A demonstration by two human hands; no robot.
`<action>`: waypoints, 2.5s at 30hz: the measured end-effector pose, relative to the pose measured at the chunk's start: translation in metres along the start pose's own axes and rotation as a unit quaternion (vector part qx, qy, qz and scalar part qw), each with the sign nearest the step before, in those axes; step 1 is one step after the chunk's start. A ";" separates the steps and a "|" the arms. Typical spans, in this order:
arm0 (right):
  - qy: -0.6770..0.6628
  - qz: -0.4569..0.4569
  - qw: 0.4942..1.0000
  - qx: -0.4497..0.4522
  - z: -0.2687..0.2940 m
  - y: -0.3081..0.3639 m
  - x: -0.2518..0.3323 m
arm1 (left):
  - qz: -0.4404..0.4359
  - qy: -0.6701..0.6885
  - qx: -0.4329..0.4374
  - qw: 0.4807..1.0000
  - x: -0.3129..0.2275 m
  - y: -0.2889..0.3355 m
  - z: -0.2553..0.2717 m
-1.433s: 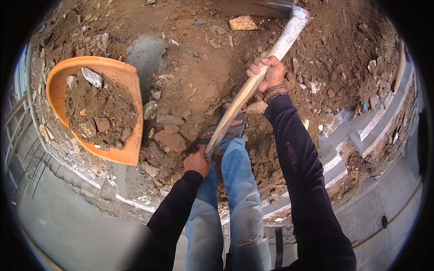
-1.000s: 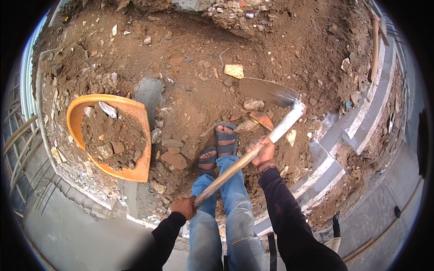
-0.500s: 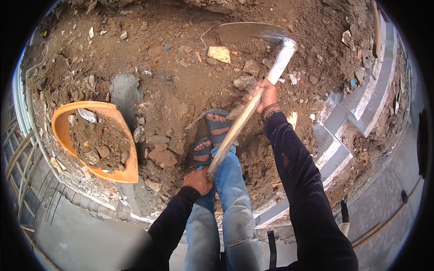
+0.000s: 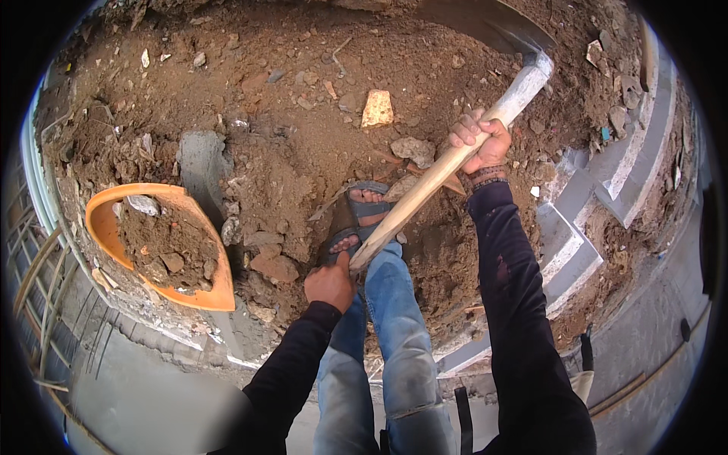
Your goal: The person uses a hoe to break up compacted soil and debris within a foundation trench, then scoops the loosened material into an orange plastic scoop. They repeatedly lift and carry the scoop to a nearby pile, emptying its contents before returning to continue digging and clearing the trench area.
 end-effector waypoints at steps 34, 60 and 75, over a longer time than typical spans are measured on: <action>-0.029 -0.082 0.914 -0.396 -0.013 0.107 -0.122 | 0.104 0.051 0.250 0.961 -0.011 0.160 0.053; 0.072 -0.015 0.898 -0.433 -0.028 0.127 -0.072 | 0.070 0.090 0.197 0.974 -0.033 0.141 0.050; 0.544 0.107 0.663 -0.503 -0.066 0.032 0.028 | -0.019 0.277 0.072 0.958 -0.083 0.054 0.070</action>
Point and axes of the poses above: each hand's wrist, its own y-axis away from the middle knuckle, its own z-axis out of the back of the hand, x = y × z, the point moved 1 cm from there along -y, towards the middle knuckle, and after that the axes turned 10 degrees about -z, right-handed, at the moved point
